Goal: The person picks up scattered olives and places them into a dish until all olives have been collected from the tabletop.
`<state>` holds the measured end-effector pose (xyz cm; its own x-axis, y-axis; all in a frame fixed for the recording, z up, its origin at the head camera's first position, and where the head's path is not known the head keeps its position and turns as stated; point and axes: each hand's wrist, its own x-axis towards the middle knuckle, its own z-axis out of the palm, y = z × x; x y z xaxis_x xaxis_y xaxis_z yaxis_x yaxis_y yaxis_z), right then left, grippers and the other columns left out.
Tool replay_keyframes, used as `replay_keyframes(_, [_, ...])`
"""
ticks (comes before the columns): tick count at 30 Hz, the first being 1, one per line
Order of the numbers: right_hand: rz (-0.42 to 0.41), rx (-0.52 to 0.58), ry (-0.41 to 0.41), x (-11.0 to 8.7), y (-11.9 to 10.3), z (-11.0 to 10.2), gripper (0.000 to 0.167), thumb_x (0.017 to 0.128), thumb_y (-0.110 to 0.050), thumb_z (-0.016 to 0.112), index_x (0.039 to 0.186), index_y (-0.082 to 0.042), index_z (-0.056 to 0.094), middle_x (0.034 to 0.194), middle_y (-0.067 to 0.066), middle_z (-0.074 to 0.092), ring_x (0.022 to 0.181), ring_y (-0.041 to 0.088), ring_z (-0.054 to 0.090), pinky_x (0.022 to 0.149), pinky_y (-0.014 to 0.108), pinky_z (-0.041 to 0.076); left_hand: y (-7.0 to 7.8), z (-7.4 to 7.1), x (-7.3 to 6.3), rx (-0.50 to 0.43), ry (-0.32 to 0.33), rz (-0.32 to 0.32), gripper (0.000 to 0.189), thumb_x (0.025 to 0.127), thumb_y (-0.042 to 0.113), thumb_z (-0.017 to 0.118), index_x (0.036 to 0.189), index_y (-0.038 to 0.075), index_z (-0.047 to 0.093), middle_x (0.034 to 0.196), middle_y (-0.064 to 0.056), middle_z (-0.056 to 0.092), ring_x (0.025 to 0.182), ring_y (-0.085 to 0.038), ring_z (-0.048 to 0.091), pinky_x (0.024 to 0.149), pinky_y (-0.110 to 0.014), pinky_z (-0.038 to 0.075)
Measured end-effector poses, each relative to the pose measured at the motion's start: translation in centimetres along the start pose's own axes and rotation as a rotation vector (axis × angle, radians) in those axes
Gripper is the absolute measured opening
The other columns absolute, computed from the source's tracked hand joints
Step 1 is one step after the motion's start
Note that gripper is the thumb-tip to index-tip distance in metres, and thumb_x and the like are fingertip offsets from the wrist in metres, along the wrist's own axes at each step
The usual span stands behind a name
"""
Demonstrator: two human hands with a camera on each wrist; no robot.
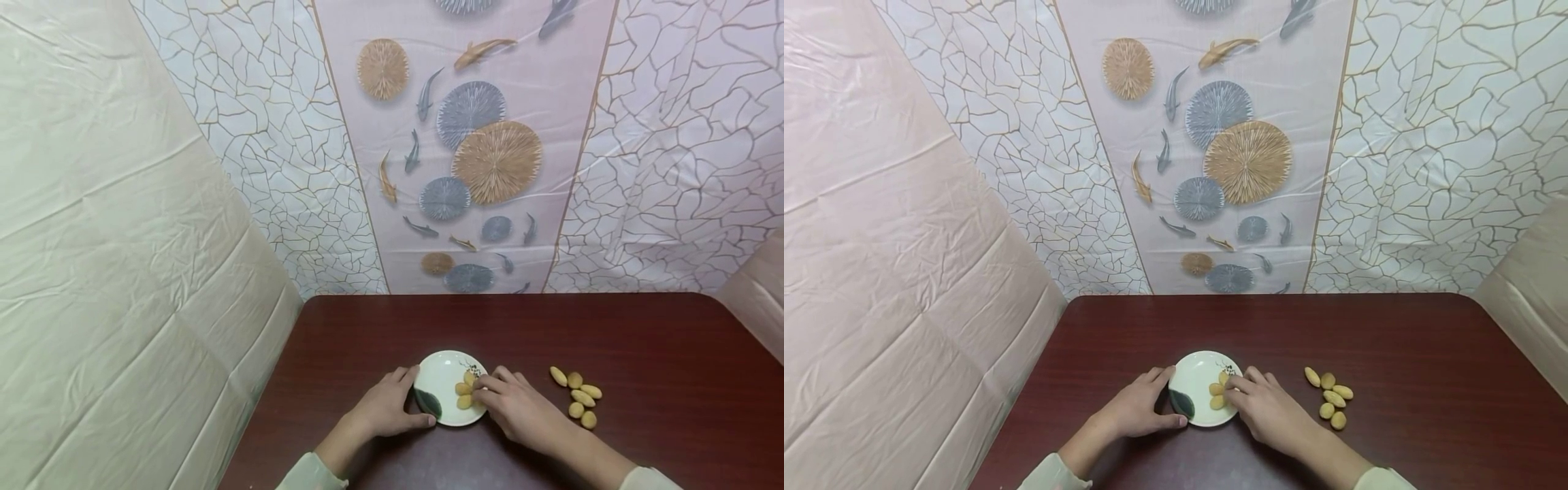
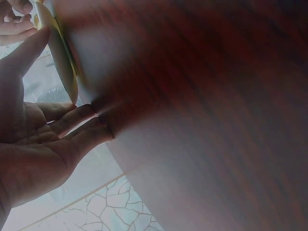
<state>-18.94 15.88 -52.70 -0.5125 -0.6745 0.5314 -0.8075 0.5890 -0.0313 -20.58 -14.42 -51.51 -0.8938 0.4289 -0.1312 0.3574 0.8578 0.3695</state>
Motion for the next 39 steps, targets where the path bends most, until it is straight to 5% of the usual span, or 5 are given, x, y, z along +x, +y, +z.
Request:
replay_keyframes(17, [0.075,-0.008,-0.021,-1.1,-0.1,-1.0,0.032,0.086,-0.025,0.094,0.115,-0.021,0.080,0.117,-0.010,0.071,0.103,0.011,0.057,0.077,0.036,0.050,-0.1,0.2,-0.4,0.006,-0.009,0.002,0.111,0.090,0.068,0.082,0.173,0.012,0.036,0.166,-0.010,0.053,0.152,-0.033,0.054,0.116,-0.053,0.055])
replay_keyframes(39, [0.178,-0.101,-0.048,-3.5,1.7,-3.3,0.039,0.081,-0.030,0.096,0.114,-0.020,0.081,0.114,-0.009,0.070,0.102,0.017,0.062,0.082,0.049,0.058,-0.1,-0.4,0.1,0.007,-0.020,0.022,0.110,0.091,0.065,0.083,0.173,0.009,0.036,0.167,-0.013,0.052,0.152,-0.036,0.054,0.117,-0.054,0.054])
